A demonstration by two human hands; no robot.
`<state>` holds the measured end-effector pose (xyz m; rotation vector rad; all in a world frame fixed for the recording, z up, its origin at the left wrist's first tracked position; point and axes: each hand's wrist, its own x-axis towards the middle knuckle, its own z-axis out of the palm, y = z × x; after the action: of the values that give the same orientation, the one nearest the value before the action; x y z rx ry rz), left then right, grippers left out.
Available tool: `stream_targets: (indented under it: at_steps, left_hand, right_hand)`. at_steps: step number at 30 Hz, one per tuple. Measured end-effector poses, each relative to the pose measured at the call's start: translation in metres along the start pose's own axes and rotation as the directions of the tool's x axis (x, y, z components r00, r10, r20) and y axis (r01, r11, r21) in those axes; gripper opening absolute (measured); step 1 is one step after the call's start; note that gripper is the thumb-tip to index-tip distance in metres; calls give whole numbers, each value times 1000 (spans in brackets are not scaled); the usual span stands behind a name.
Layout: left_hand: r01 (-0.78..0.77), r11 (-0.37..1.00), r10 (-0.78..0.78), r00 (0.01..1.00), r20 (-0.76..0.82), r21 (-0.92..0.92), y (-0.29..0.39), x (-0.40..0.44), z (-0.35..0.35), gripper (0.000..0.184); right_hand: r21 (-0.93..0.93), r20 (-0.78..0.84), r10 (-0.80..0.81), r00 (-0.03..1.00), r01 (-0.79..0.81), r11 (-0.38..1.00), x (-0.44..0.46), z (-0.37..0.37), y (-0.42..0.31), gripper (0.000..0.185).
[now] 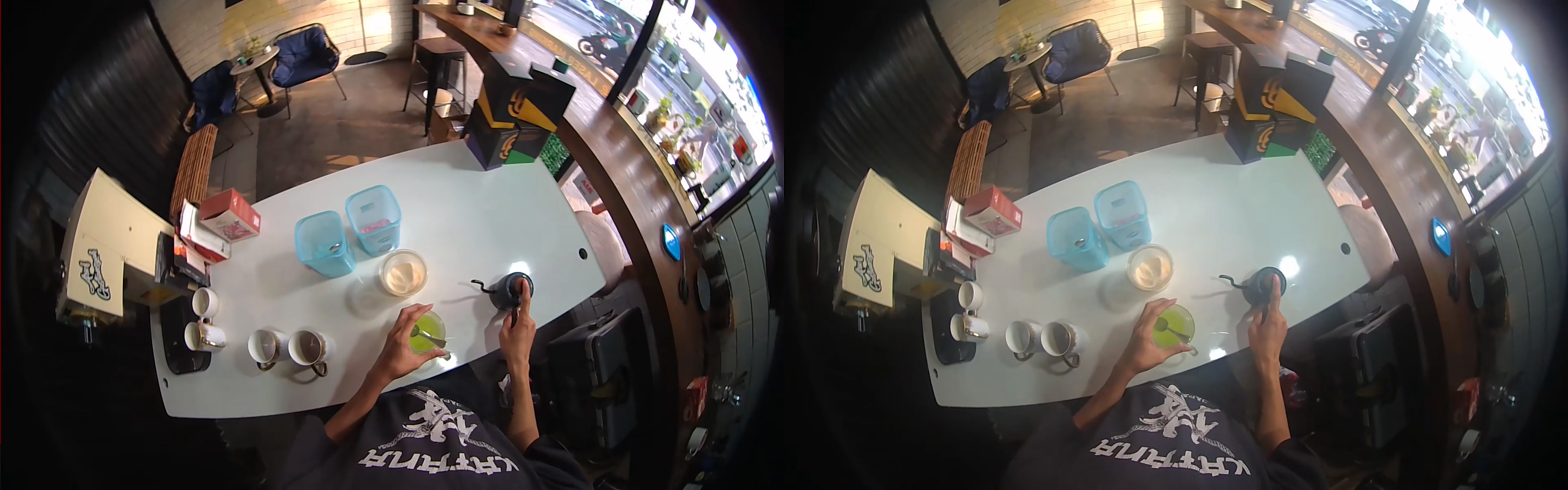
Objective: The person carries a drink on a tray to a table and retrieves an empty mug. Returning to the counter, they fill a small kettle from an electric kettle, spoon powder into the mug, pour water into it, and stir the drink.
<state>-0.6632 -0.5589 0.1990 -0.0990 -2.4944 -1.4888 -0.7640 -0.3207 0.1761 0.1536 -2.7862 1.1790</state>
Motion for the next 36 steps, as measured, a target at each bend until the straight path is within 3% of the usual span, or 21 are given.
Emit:
stream_targets:
  at_steps: [4, 10, 12, 14, 20, 22, 25, 30, 32, 36]
  left_hand:
    - [24, 1000, -24, 1000, -14, -17, -1, -3, 1, 93]
    - [10, 995, -12, 1000, -16, -99, -9, -4, 2, 94]
    - [51, 989, -54, 998, -14, -137, -9, -5, 2, 96]
    - [19, 1000, -20, 999, -29, -20, -5, -6, 0, 96]
    - [65, 997, -63, 997, -40, 38, 10, -22, -30, 95]
    - [92, 995, -87, 991, -97, 39, 16, -34, -45, 87]
    - [175, 985, -167, 935, -312, -3, 23, -53, -67, 69]
    - [266, 964, -181, 711, -680, 21, 23, -90, -94, 63]
    - [279, 960, -163, 622, -766, 23, 11, -99, -97, 66]
    - [326, 943, -167, 626, -761, 61, 10, -102, -107, 68]
  right_hand:
    - [-9, 65, 35, 997, -35, 999, 2, 0, -5, 88]
    - [40, 95, -52, 994, 49, 998, 3, 7, -21, 84]
    - [50, 39, -128, 991, 126, 991, 3, 11, -21, 83]
    - [27, 61, -147, 987, 146, 989, 4, 12, -26, 83]
    - [42, 97, -168, 981, 164, 986, 4, 16, -25, 82]
    - [37, 106, -193, 975, 190, 981, 7, 19, -18, 82]
    - [-4, 119, -232, 965, 234, 972, 10, 19, -21, 82]
    - [-42, 144, -272, 952, 280, 959, 14, 20, -25, 82]
    - [-41, 171, -230, 958, 240, 970, 15, 19, -29, 81]
    - [-64, 158, -265, 951, 278, 959, 16, 19, -27, 80]
